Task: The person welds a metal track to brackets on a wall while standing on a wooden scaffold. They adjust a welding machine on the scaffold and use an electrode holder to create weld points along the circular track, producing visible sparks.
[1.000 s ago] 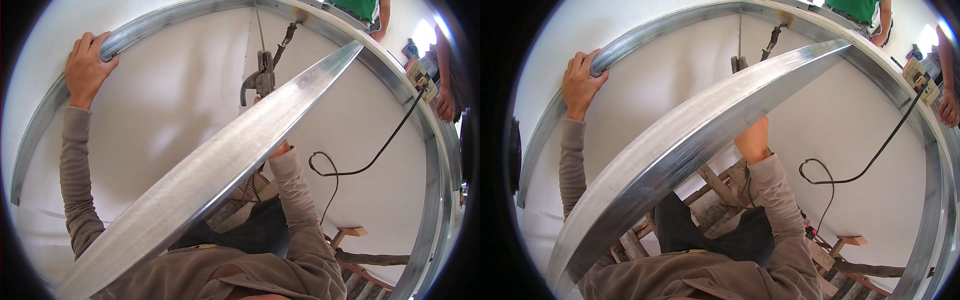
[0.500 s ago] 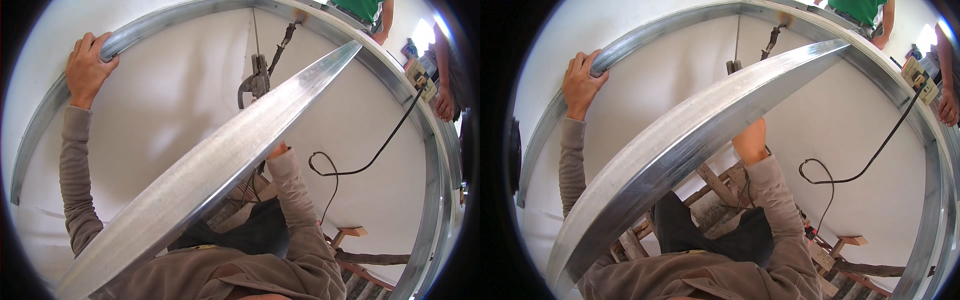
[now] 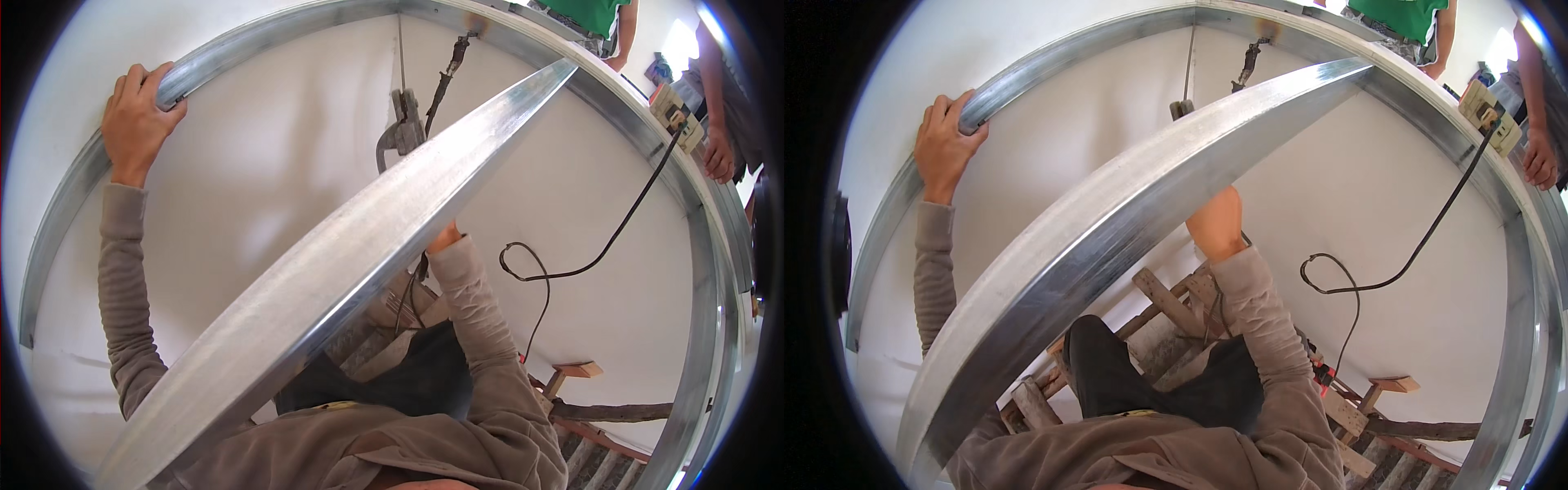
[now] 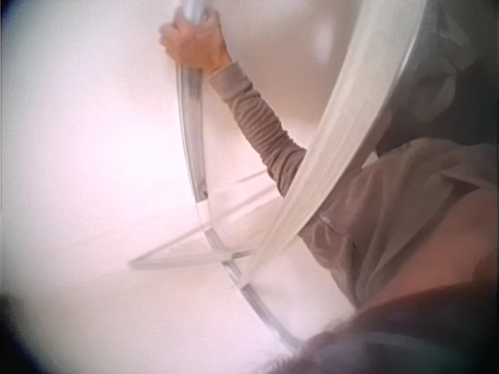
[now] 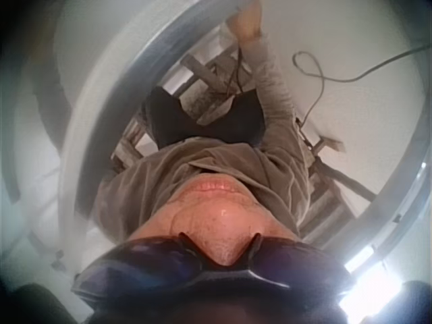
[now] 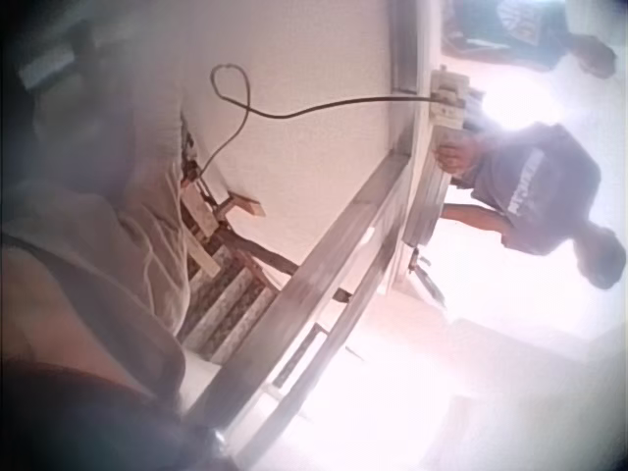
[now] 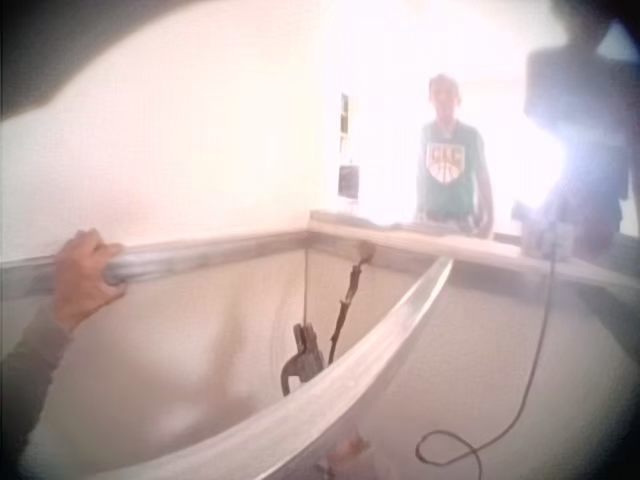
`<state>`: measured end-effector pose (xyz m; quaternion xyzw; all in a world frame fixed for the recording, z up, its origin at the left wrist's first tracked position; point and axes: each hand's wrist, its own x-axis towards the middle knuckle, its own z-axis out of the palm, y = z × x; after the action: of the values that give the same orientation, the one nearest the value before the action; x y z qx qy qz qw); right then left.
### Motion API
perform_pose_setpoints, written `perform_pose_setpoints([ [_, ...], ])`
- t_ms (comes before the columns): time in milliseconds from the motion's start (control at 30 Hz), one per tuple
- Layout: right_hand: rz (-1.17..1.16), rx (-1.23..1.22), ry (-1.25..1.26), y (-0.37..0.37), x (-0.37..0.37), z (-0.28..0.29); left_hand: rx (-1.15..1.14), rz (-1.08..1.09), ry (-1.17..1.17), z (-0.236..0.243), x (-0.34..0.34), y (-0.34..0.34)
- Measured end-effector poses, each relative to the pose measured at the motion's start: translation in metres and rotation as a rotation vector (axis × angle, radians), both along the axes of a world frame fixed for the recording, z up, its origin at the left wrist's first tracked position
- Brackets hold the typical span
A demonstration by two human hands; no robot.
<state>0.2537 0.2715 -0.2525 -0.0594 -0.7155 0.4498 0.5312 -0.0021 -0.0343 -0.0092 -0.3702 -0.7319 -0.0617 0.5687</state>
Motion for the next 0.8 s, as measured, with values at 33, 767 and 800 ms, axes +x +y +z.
perform_pose_setpoints([
  [33,-0.058,0.058,-0.047,-0.011,0.004,0.009,0.000,0.008,0.002,-0.001,-0.001,-0.003],
  [767,-0.070,0.294,-0.043,-0.070,0.068,0.057,-0.005,-0.004,-0.020,-0.001,0.000,-0.007],
  [800,-0.076,0.295,-0.050,-0.076,0.077,0.058,-0.001,-0.014,-0.005,-0.001,0.000,-0.007],
])
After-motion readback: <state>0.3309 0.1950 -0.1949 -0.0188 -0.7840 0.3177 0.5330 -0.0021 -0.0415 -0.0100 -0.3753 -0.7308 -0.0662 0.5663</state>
